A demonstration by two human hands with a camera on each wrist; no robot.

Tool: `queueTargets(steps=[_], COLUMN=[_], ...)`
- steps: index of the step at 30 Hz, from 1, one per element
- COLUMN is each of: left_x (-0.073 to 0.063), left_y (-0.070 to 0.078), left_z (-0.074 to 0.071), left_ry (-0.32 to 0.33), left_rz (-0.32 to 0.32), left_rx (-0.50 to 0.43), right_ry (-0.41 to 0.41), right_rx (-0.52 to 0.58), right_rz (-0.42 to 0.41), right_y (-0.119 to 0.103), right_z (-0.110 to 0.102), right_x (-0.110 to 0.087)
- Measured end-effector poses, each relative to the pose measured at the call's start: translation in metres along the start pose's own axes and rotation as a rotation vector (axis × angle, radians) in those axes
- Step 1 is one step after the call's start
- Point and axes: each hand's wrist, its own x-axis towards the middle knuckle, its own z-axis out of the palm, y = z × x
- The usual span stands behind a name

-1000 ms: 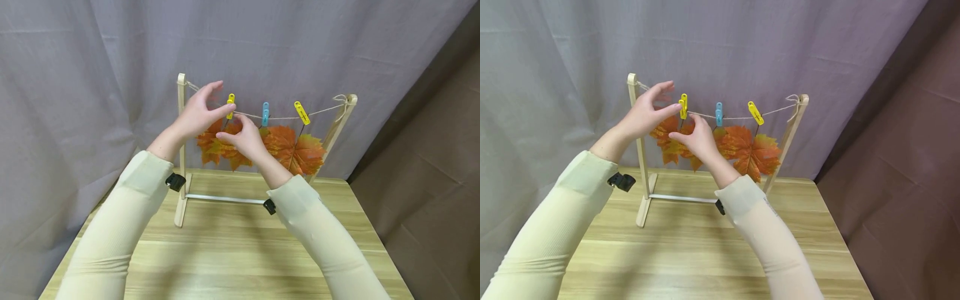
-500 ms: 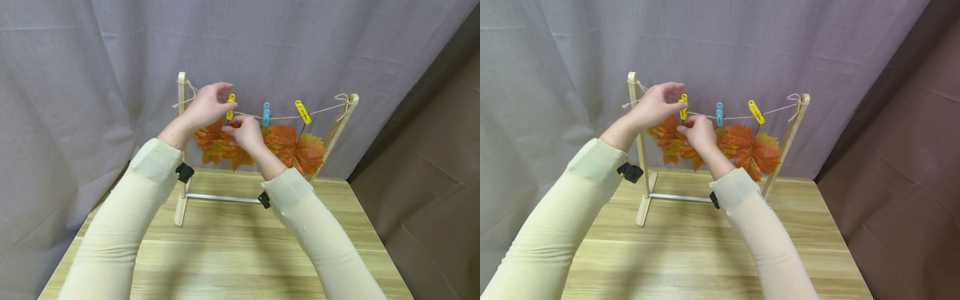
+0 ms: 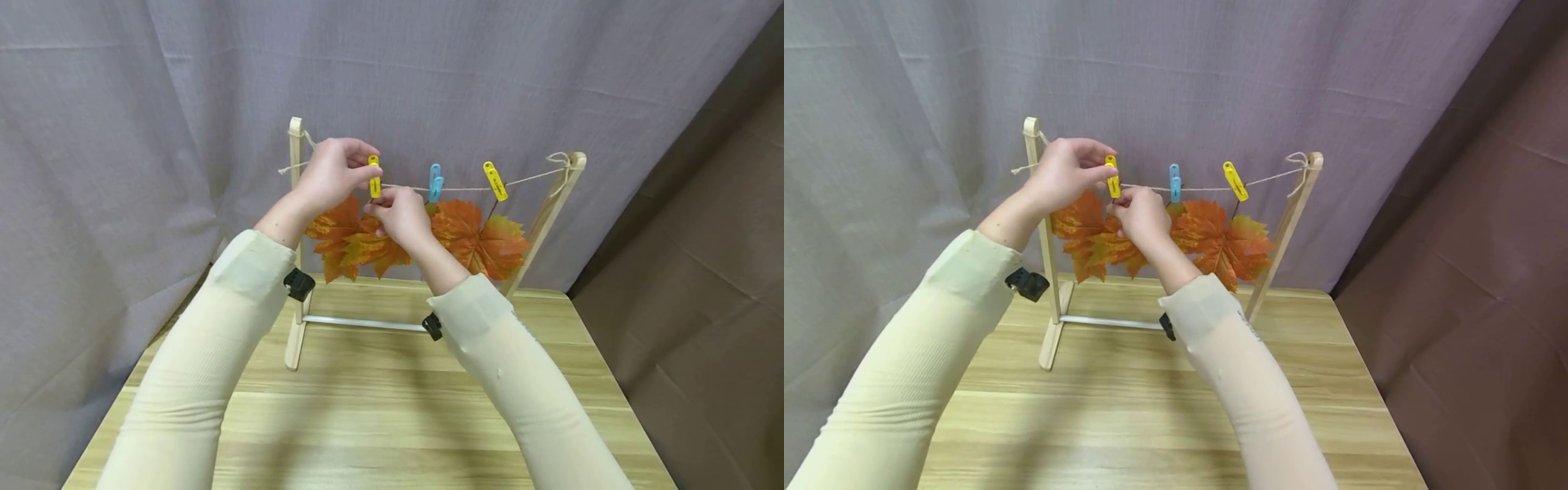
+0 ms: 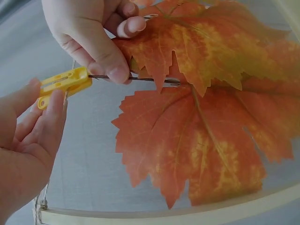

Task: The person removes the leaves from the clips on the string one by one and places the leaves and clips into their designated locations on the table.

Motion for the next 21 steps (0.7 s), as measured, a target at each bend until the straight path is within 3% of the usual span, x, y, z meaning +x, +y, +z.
queueTargets(steps=[12, 21], left_x=[0.002, -0.001], left_y=[-0.008, -0.011], left_z=[-0.002, -0.011], left_ry=[0.103, 0.162], left_rz=[0.031, 0.007], left_rx=[-0.089, -0.208], right_ry=[-0.002, -0.008], right_rx=[-0.017, -0.031], right_rz=[-0.018, -0.015], right_y=[0.0, 0.002], right_z=[-0.001, 0.0], right_x=[-0.001, -0.002])
